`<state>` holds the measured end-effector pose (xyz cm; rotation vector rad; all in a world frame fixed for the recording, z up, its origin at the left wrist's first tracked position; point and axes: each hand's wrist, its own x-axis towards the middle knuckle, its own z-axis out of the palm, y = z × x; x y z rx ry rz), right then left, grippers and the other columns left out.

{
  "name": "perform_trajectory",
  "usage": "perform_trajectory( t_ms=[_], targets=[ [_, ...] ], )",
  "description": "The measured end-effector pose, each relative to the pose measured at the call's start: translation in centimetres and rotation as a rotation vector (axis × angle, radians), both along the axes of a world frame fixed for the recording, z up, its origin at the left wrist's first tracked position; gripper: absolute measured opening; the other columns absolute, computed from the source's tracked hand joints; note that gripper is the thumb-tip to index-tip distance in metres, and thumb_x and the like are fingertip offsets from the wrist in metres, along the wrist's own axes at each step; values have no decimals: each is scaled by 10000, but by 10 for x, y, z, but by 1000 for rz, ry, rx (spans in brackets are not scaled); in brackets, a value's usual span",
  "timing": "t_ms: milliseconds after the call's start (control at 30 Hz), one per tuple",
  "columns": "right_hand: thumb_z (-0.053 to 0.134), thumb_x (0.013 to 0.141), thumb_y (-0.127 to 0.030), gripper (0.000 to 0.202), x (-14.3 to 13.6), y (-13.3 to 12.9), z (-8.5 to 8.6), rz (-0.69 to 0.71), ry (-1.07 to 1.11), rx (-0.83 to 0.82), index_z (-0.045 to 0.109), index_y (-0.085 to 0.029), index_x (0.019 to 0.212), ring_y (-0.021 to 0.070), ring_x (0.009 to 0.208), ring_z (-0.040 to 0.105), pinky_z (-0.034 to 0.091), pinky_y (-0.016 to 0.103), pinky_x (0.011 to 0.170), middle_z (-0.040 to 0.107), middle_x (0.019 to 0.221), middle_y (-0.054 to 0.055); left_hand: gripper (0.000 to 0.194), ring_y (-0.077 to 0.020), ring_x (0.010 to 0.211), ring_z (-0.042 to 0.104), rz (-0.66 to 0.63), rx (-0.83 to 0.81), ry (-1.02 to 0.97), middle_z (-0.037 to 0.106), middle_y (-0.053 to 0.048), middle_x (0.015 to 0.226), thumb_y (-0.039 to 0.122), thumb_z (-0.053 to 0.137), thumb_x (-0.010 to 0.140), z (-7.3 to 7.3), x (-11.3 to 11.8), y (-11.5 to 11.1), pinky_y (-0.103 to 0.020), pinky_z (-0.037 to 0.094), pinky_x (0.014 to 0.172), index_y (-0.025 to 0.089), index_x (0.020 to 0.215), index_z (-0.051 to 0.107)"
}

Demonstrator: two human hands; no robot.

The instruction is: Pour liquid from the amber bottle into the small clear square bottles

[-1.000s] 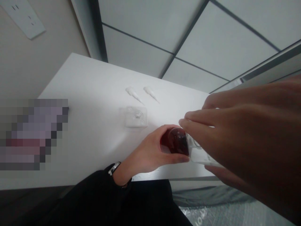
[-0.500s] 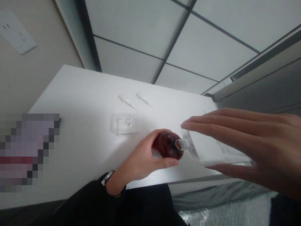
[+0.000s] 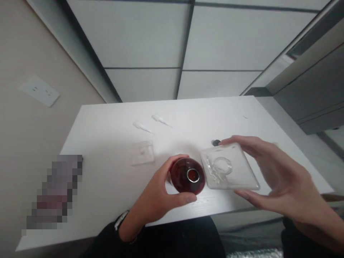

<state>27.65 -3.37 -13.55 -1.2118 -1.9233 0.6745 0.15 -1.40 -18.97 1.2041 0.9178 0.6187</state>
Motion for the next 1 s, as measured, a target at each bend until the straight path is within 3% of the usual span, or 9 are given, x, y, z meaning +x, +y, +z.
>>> perform_trajectory(
  t_ms=[167,367,500,600,700,767,900,1000],
  targets=[
    [863,861,-290,794,0,2,-31,-30,301,-93,532,-455,1565,226,1400,632,492,384,1259,671,1457,-8,833,-355,1432,599,-17,3,32,645,-73,1543,534,960,732,2,-6,-7,-478,475,1216,304,1444,592],
    [833,904,-323,813,-7,31,-47,47,268,-243,442,-483,1599,234,1490,557,386,470,1329,595,1525,12,863,-347,1446,600,-50,73,76,630,-72,1565,637,928,762,6,-13,-20,-503,459,1255,321,1487,583],
    [825,909,-420,791,-18,45,-64,111,180,-302,440,-420,1600,276,1484,553,382,522,1324,577,1496,64,982,-358,1581,470,-13,266,242,516,-49,1695,712,886,757,10,-22,-35,-545,371,1333,415,1597,473],
    [796,924,-451,778,-24,49,-74,144,105,-300,428,-398,1608,306,1497,536,404,566,1304,561,1516,86,963,-304,1487,586,78,477,286,592,-18,1618,826,723,789,17,-35,-39,-469,487,1261,509,1633,384],
    [766,946,-439,674,-29,53,-77,167,-9,-263,489,-346,1553,314,1438,590,465,586,1253,593,1502,106,651,-250,1326,687,241,698,476,679,-24,1451,747,595,971,23,-55,-26,-389,581,1139,470,1555,515],
    [768,949,-428,604,-34,58,-73,204,-104,-244,534,-304,1491,304,1349,655,541,562,1178,630,1453,122,558,-277,1389,642,319,839,688,657,-54,1476,591,676,1015,22,-66,-8,-439,542,1193,403,1525,552],
    [804,914,-392,587,-46,73,-64,281,-217,-240,560,-255,1431,300,1245,718,624,503,1043,668,1386,131,817,-358,1485,563,146,906,808,587,-164,1587,687,721,937,8,-73,31,-572,477,1254,246,1580,478],
    [803,902,-376,581,-56,83,-62,301,-249,-235,563,-242,1413,302,1215,732,635,492,998,667,1390,130,829,-348,1417,639,9,909,793,665,-157,1523,697,734,918,-3,-70,47,-578,472,1256,229,1561,500]
  ],
)
